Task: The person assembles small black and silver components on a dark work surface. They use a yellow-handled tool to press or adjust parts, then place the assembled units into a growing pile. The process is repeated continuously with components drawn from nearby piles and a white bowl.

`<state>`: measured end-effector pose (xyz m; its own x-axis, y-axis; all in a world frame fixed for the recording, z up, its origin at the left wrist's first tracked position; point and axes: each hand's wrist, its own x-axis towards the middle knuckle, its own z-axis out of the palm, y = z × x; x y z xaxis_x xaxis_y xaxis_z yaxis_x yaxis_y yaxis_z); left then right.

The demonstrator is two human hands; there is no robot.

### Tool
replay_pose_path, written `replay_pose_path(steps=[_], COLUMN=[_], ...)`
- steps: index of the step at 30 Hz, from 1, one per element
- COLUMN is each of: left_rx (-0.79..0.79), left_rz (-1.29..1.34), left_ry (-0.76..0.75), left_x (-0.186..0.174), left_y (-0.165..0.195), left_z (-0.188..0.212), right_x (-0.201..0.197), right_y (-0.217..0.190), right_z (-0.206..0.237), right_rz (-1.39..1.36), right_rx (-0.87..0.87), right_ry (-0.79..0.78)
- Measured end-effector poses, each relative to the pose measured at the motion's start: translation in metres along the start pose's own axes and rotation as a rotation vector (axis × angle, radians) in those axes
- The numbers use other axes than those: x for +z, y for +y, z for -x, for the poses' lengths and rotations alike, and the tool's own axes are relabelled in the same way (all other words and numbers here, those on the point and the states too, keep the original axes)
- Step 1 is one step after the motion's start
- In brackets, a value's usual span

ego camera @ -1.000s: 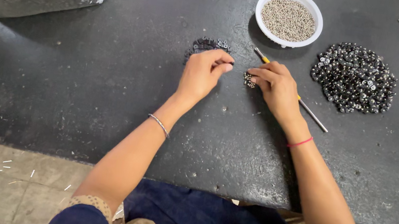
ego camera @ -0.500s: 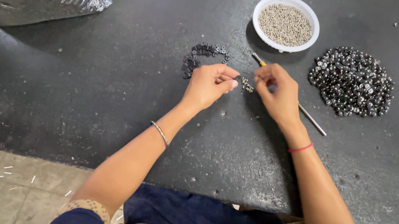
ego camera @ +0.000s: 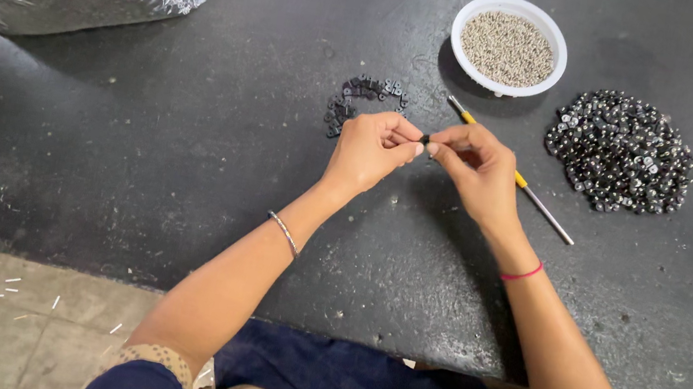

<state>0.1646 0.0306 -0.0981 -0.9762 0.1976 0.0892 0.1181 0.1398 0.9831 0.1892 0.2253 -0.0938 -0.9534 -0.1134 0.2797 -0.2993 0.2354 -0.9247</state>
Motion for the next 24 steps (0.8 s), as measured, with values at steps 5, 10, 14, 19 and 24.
replay_pose_path(steps=[5, 10, 14, 19, 24], left_rx=[0.002, 0.094, 0.147, 0.178, 0.186], left_rz=[-0.021, -0.075, -0.105, -0.096, -0.12], left_ry=[-0.009, -0.001, -0.021, -0.031, -0.021], left_x=[-0.004, -0.005, -0.003, 0.001, 0.004], left_y=[0.001, -0.002, 0.0, 0.003, 0.007], left_z=[0.001, 0.003, 0.005, 0.005, 0.004], right_x=[0.003, 0.003, 0.0, -0.007, -0.01], right_y=[0.004, 0.015, 0.02, 0.02, 0.015], right_z=[-0.004, -0.003, -0.005, -0.005, -0.007], right_rz=[-0.005, -0.031, -0.161, -0.222, -0.181], right_rx=[0.039, 0.061, 0.081, 0.16, 0.151], right_ry=[0.001, -0.009, -0.037, -0.069, -0.071])
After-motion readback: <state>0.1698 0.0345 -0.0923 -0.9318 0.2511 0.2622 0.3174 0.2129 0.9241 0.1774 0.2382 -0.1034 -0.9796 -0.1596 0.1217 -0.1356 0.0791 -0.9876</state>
